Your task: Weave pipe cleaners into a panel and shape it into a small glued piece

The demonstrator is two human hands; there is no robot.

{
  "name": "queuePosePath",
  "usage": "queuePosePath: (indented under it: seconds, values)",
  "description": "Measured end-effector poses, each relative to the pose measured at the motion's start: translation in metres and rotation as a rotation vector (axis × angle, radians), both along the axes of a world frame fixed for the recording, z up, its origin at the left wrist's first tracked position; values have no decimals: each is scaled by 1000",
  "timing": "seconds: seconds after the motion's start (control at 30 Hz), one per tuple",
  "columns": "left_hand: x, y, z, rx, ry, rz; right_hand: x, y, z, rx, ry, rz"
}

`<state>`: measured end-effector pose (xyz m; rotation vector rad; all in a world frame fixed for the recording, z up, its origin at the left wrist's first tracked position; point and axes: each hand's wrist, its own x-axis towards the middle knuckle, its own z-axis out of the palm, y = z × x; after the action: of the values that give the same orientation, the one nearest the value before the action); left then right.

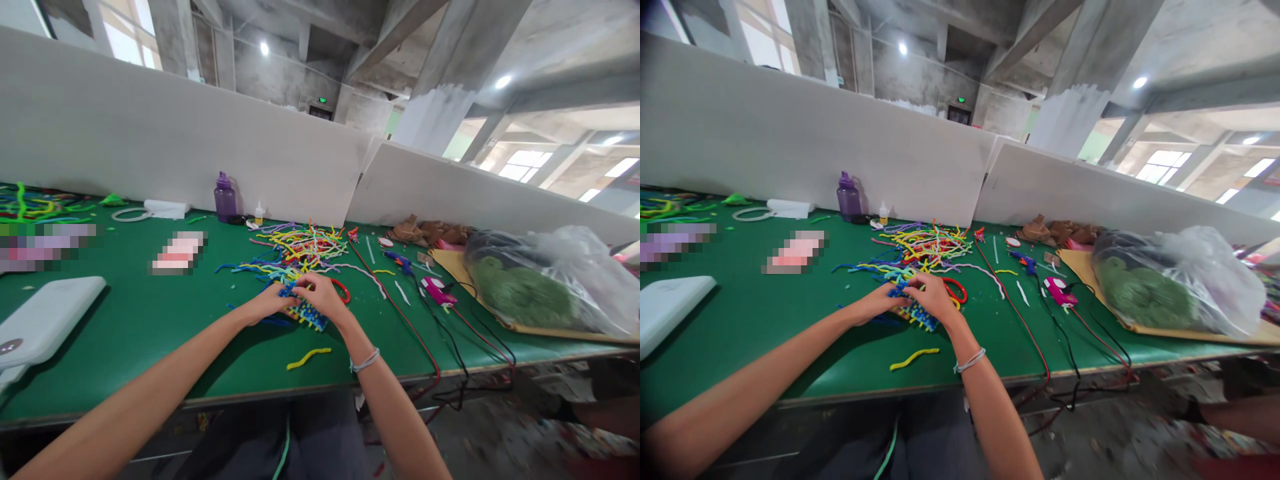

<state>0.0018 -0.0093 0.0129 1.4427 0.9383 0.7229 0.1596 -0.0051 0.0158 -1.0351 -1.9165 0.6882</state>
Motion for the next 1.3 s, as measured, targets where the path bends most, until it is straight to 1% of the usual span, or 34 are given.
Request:
queuePosePath:
  seconds: [0.07, 0.1, 0.17, 0.3, 0.43, 0.6, 0.67, 0.8, 1.03, 1.13, 1.3]
  values:
    - [0, 0, -1, -9, -9, 7, -1, -1, 0, 54, -26, -23]
    - [0, 1, -1, -11, -6, 6, -1, -1, 0, 53, -24, -22]
    - [-1, 1, -1, -10, 5, -3, 1, 0, 1, 1, 7, -2]
    - [-1, 1, 1, -15, -8, -24, 5, 2, 2, -116, 67, 85]
    - [-1, -1, 1, -18, -6, -10, 7, 1, 4, -153, 57, 146]
    - [1, -2, 2, -79, -46, -24, 8, 0, 5, -157, 84, 150]
    - [1, -3, 3, -66, -19, -42, 8, -1, 6, -120, 66, 131]
    - [1, -4, 5, -44, 14, -49, 6, -3, 7, 1, 9, 70]
    - [2, -2, 1, -122, -91, -45, 3, -2, 3, 73, 7, -69]
    - [2, 0, -2, -104, -89, -29, 1, -4, 3, 180, -56, -98]
    - [2, 2, -8, -26, -29, -22, -4, -10, 2, 338, -190, -103]
